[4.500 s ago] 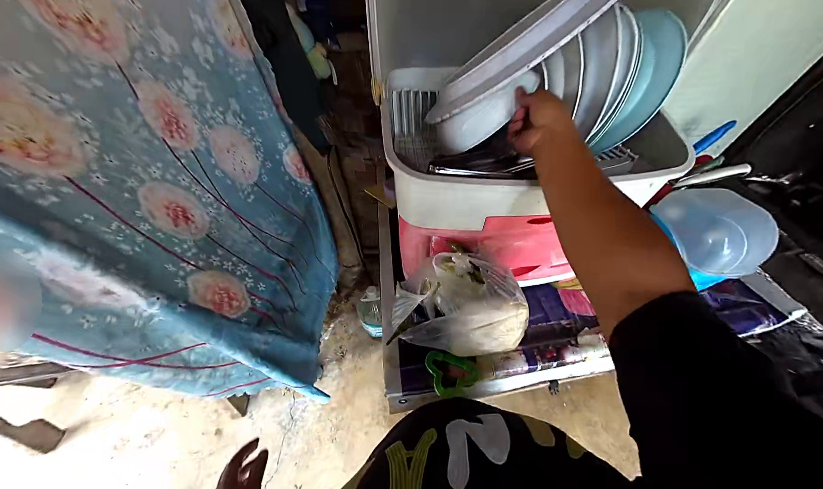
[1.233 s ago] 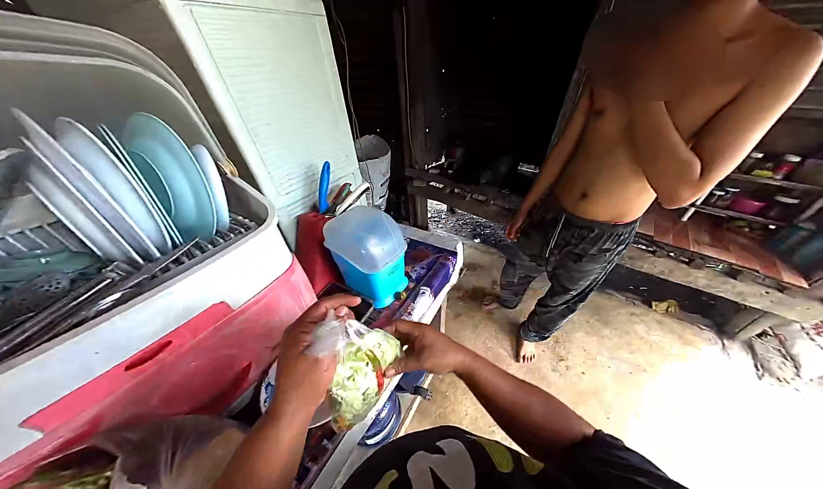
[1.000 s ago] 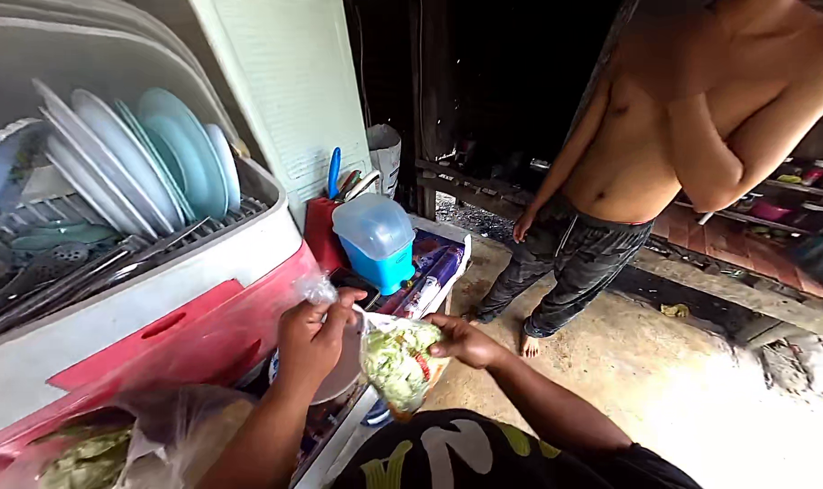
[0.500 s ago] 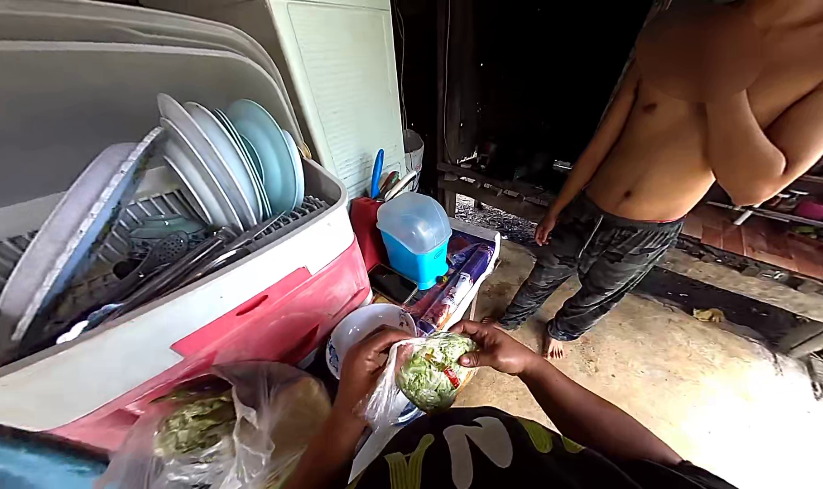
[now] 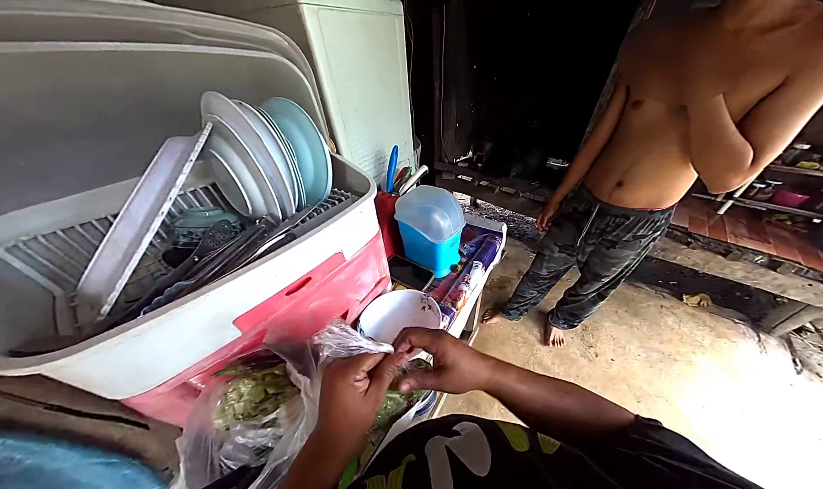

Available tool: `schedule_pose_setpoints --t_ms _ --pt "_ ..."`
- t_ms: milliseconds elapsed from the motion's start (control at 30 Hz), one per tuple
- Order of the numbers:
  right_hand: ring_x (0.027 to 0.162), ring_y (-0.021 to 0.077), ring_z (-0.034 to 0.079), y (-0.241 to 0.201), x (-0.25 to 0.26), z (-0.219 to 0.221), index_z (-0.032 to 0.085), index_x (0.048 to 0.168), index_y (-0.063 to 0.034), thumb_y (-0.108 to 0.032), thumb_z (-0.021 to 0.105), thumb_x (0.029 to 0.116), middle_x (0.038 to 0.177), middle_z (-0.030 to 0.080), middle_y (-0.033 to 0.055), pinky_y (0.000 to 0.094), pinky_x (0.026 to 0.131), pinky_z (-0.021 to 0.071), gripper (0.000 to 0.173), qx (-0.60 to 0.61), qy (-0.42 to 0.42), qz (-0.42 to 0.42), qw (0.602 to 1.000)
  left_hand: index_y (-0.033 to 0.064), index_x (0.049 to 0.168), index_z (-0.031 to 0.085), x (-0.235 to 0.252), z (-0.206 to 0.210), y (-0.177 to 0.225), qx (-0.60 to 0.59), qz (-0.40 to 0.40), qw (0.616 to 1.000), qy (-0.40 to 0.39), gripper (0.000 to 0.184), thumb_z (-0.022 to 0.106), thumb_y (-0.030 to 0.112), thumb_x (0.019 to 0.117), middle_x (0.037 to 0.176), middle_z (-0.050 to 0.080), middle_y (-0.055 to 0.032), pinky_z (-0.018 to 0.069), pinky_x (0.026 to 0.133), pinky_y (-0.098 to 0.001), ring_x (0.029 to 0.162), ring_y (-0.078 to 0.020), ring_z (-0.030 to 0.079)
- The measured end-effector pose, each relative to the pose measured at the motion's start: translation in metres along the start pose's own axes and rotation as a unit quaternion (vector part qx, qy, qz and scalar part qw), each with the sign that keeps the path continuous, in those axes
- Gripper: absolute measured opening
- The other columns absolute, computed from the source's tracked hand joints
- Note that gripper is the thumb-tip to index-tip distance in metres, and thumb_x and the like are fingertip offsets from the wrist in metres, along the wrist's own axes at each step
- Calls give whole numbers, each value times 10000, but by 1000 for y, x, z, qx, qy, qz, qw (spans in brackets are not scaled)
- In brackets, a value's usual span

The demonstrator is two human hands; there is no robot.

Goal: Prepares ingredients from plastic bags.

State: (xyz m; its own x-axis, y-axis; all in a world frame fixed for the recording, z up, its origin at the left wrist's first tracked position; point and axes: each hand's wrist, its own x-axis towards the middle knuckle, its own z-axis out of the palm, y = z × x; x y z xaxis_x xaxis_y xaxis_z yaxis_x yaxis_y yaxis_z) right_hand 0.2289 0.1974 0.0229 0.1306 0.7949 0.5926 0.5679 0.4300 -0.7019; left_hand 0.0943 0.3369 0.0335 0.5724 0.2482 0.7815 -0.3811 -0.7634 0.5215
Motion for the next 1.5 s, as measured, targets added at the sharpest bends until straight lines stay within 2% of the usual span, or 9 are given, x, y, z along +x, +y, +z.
schedule_pose_setpoints --t_ms 133,300,467,600,833,1033,1200,1400,1500 --pt "908 147 663 -9 9 21 673 864 83 -111 703 949 882 688 156 258 835 532 214 -17 46 -43 998 53 721 703 -7 -22 -2 147 74 986 8 475 615 432 994 714 707 -99 538 726 -259 743 -120 685" --pt "928 21 646 -9 10 24 679 880 47 -25 681 931 933 691 42 196 850 541 89 94 111 -15 989 26 703 616 -21 -47 -13 142 68 987 4 470 593 378 1014 717 643 -94 517 736 -180 760 -99 641" --pt "863 -12 665 -6 23 28 719 925 -45 13 670 914 934 723 -63 203 800 570 76 172 175 27 969 -18 946 721 -29 -50 -10 87 -21 994 66 234 665 209 941 951 738 -101 540 899 -189 971 -25 679" --pt "815 -3 665 4 39 26 719 899 -113 13 723 872 895 715 -82 215 761 584 129 173 139 59 973 -28 1237 668 1 -55 5 19 -157 986 -43 352 656 165 944 1125 714 -114 565 914 -307 1012 -103 679" --pt "871 -16 660 39 52 -30 732 931 -151 -34 663 947 942 710 -117 199 816 574 137 143 63 23 987 84 786 639 35 -25 2 -24 -171 982 81 194 673 149 965 734 606 92 486 623 -140 649 58 546" --pt "982 47 630 89 53 -94 628 1040 -34 -75 672 944 1103 642 26 234 852 549 113 28 77 5 997 48 1072 629 76 48 3 -154 -290 936 127 139 593 -27 961 883 687 53 590 687 -209 737 -16 662" --pt "693 -58 557 103 66 -111 607 971 -57 -203 682 961 812 597 -78 140 654 500 166 63 8 7 998 52 1020 589 106 96 -6 -245 -414 861 165 72 572 -14 997 847 686 14 617 713 -253 735 -71 691" --pt "691 -47 593 134 95 -108 579 950 -76 -124 738 911 799 613 -81 149 679 533 170 150 -136 13 979 111 1360 528 113 88 -9 -254 -551 774 180 715 138 632 1063 1100 699 -85 607 790 -361 930 -190 710" --pt "742 -23 647 145 103 -97 629 938 -110 -111 785 855 837 678 -92 186 714 570 177 232 -168 35 957 97 1065 613 110 83 -8 -163 -552 801 166 221 446 239 1098 885 697 -4 605 679 -269 760 -100 693"
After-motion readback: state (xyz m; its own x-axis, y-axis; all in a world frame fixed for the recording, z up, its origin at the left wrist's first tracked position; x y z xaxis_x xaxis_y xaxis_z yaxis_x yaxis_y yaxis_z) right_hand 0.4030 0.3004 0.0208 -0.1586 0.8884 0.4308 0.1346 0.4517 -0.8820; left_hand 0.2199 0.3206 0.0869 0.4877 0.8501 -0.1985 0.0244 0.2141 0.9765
